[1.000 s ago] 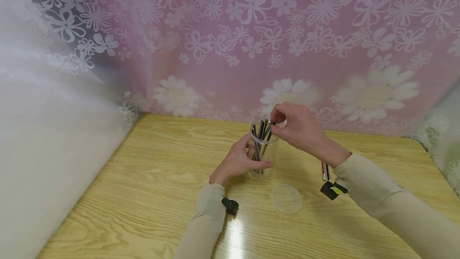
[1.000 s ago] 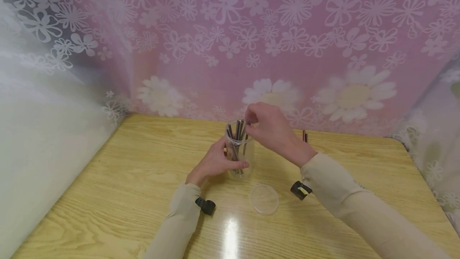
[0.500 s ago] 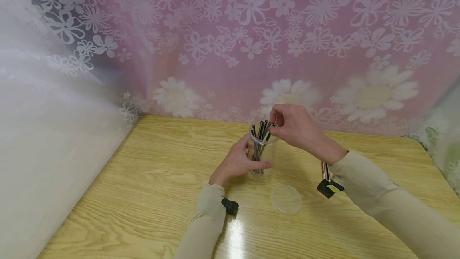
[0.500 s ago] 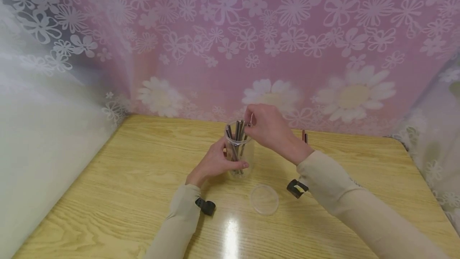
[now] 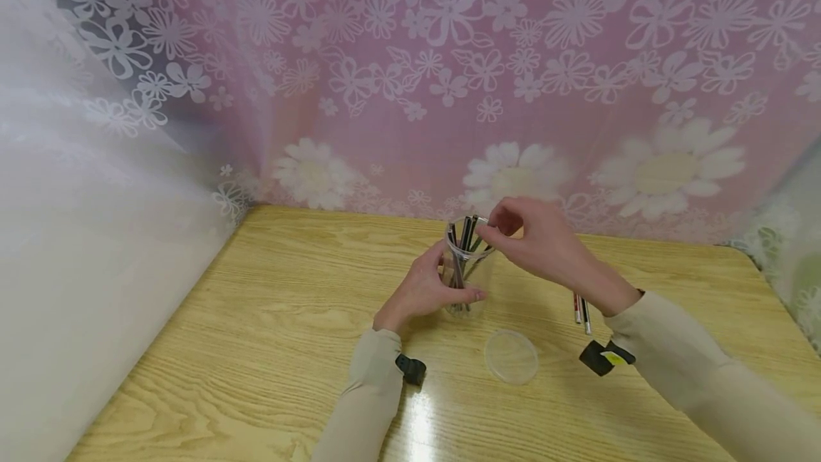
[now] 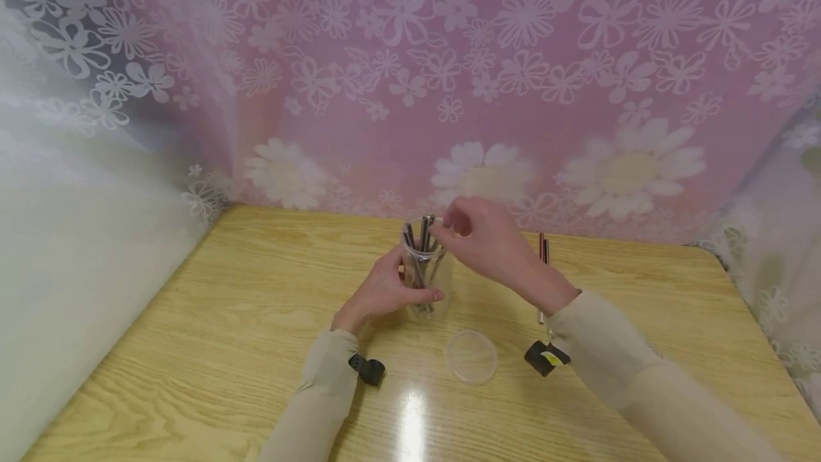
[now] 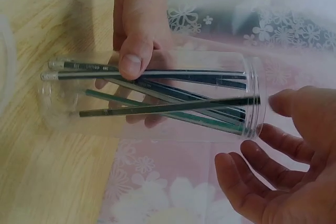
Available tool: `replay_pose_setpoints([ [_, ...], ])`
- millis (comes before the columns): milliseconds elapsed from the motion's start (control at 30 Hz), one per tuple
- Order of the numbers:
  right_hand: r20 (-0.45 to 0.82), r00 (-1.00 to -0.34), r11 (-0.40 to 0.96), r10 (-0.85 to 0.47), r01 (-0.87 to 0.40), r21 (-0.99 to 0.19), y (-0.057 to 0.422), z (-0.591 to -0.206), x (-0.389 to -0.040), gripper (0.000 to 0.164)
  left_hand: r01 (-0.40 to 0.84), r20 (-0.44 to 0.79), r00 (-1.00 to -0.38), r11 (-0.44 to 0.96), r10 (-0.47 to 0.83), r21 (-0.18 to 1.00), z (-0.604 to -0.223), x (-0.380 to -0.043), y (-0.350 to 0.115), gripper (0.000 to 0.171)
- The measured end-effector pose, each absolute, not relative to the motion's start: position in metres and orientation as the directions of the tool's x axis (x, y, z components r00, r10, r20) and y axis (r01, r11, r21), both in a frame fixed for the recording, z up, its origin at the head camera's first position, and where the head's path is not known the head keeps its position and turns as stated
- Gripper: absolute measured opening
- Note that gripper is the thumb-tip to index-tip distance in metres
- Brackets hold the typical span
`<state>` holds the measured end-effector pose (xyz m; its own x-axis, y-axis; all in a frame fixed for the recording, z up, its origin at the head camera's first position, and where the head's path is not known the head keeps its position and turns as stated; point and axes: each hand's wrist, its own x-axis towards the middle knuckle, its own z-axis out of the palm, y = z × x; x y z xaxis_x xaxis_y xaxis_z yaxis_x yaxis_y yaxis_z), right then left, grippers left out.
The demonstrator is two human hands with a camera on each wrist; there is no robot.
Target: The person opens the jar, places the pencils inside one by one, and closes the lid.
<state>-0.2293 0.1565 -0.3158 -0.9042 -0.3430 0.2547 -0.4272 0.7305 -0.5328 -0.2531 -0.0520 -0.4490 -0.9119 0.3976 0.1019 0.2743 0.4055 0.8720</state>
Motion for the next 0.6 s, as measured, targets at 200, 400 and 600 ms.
replay_pose_setpoints([
  [200, 0.25, -0.934, 0.72, -0.255, -0.356, -0.596, 0.176, -0.322, -0.217, 0.025, 0.281, 0.111, -0.913, 0.408, 0.392, 0.869, -0.45, -0.254, -0.052, 0.063],
  [400, 0.251, -0.945, 0.726, -0.211, -0.323, -0.607, 0.203, -0.335, -0.218, 0.028, 0.275, 0.104, -0.915, 0.414, 0.39, 0.868, -0.45, -0.253, -0.054, 0.054],
  [600, 0.312, -0.937, 0.733, -0.156, -0.321, -0.599, 0.228, -0.353, -0.225, 0.024, 0.274, 0.102, -0.916, 0.418, 0.389, 0.866, -0.45, -0.251, -0.054, 0.054],
])
